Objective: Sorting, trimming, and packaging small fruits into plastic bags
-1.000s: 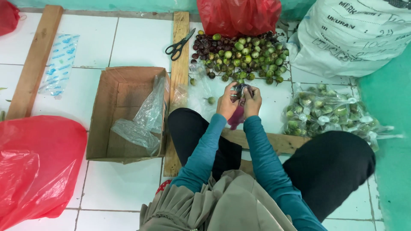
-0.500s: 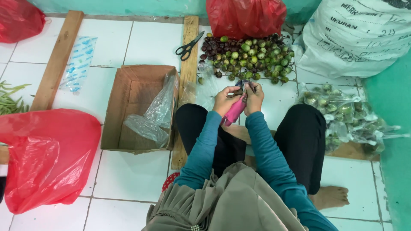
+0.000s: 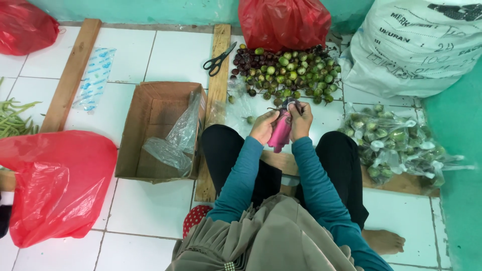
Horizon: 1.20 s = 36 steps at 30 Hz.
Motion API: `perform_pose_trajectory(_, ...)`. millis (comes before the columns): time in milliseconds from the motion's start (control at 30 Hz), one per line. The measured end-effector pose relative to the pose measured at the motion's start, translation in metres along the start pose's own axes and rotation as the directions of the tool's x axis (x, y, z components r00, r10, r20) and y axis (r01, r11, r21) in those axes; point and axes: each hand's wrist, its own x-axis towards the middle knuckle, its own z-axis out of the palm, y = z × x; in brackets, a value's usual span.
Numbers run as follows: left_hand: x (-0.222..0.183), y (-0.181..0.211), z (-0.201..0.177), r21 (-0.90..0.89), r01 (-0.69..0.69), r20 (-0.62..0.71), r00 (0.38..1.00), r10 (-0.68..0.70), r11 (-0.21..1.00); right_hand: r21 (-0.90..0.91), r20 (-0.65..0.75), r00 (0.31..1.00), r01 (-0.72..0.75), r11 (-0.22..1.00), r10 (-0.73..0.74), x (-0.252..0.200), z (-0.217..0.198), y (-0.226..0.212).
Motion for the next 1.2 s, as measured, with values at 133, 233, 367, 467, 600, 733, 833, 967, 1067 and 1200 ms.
perform_pose_trajectory(133, 0.014, -0.001, 0.008, -0.044, 0.002, -0.022, 1.000, -0.003, 0.999, -0.243, 0.165, 0.981, 0.139, 0.960, -0.100, -0.044, 0.016, -0.076)
perform_pose_trajectory(233, 0.021, -0.005, 0.023, -0.008, 0.004, -0.037, 0.999, -0.005, 1.000, -0.410, 0.247, 0.947, 0.294, 0.863, -0.206, -0.029, 0.004, -0.075)
perform_pose_trajectory(367, 0.035, -0.014, 0.029, 0.035, 0.064, 0.014, 0.998, -0.064, 0.997, -0.268, 0.066, 0.990, 0.138, 0.953, -0.125, 0.024, -0.025, -0.028)
perform_pose_trajectory(467, 0.008, 0.020, 0.076, 0.070, 0.023, 0.021, 0.999, -0.024, 0.997, -0.154, -0.014, 0.996, 0.085, 0.984, -0.089, 0.034, -0.026, -0.045)
perform_pose_trajectory(600, 0.015, 0.021, 0.091, 0.397, -0.138, 0.040, 0.990, 0.133, 0.908, -0.315, 0.192, 0.975, 0.169, 0.934, -0.112, 0.016, -0.012, -0.085)
perform_pose_trajectory(733, 0.027, 0.014, 0.066, 0.683, -0.229, 0.119, 0.972, 0.204, 0.693, -0.469, 0.164, 0.986, 0.109, 0.877, -0.035, 0.026, -0.014, -0.053)
perform_pose_trajectory(833, 0.000, 0.035, 0.087, 0.733, -0.210, 0.104, 0.975, 0.199, 0.647, -0.468, 0.111, 0.994, 0.051, 0.882, 0.001, 0.042, -0.012, -0.038)
perform_pose_trajectory(967, -0.001, 0.060, 0.098, 0.829, -0.156, 0.014, 0.966, 0.259, 0.538, -0.139, -0.063, 0.998, -0.036, 0.990, 0.028, 0.054, 0.001, -0.033)
perform_pose_trajectory(1067, -0.008, 0.073, 0.101, 0.838, -0.111, -0.026, 0.970, 0.242, 0.534, -0.180, -0.029, 0.999, -0.027, 0.983, 0.022, 0.046, 0.006, -0.019)
perform_pose_trajectory(1200, -0.010, 0.069, 0.096, 0.896, -0.117, 0.010, 0.970, 0.245, 0.428, -0.464, 0.139, 0.990, 0.063, 0.884, 0.002, 0.043, 0.007, -0.011)
